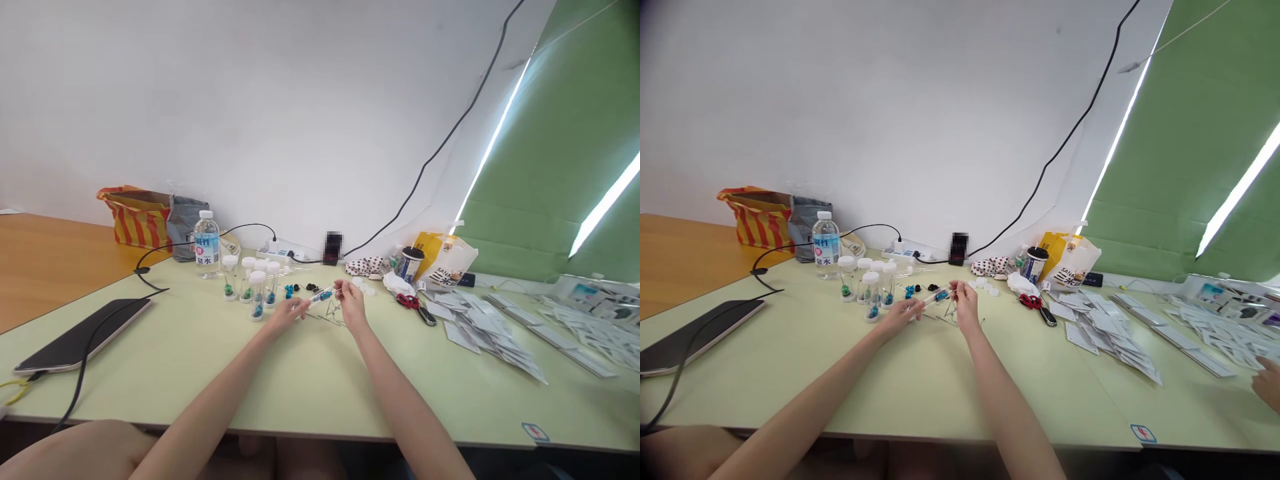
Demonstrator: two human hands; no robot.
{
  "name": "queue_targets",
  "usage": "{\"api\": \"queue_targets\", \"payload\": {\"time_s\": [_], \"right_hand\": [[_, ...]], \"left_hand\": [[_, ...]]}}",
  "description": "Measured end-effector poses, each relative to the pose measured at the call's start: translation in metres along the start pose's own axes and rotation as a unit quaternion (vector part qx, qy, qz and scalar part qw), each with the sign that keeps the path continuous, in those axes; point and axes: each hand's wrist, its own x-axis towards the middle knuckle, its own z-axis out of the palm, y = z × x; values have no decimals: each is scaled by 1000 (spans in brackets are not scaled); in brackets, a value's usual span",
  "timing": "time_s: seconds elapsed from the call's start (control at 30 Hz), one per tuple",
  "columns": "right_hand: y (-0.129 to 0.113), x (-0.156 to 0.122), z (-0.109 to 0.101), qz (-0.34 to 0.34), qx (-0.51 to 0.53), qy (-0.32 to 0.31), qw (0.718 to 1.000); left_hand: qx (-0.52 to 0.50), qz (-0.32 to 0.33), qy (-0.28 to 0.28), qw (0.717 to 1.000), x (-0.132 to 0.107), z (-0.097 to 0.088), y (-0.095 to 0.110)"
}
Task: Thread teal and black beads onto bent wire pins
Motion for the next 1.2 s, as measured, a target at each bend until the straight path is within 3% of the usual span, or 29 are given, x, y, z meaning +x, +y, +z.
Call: {"api": "queue_targets", "payload": {"time_s": [0.13,0.27,0.43,0.67,0.8,1.0,1.1,1.17,1.2], "right_hand": [[7,-3,2,52,0,17,998],[13,-6,4,112,65,9,992],[9,-7,0,138,67,-55,987],[0,-6,-5,65,-46,-63,995],[0,-7,-6,58,-66,-84,993],[-1,-8,-5,83,-100,-176,976],[4,-4,-10,68,-65,-106,990],[10,0,-16,32,-105,-44,993],[14,0,-19,14,-154,-44,987]], "left_hand": [[5,-2,-4,1000,1,1,-2],[10,6,-19,1000,3,1,-7],[10,11,-18,1000,4,1,-11],[20,-5,-8,1000,5,1,-12],[14,-8,-3,1000,5,1,-13],[-7,-12,-20,1000,3,1,-11],[-49,-34,0,998,5,-1,-11],[-107,-60,15,992,6,-2,-11],[-141,-72,21,987,7,-3,-11]]}}
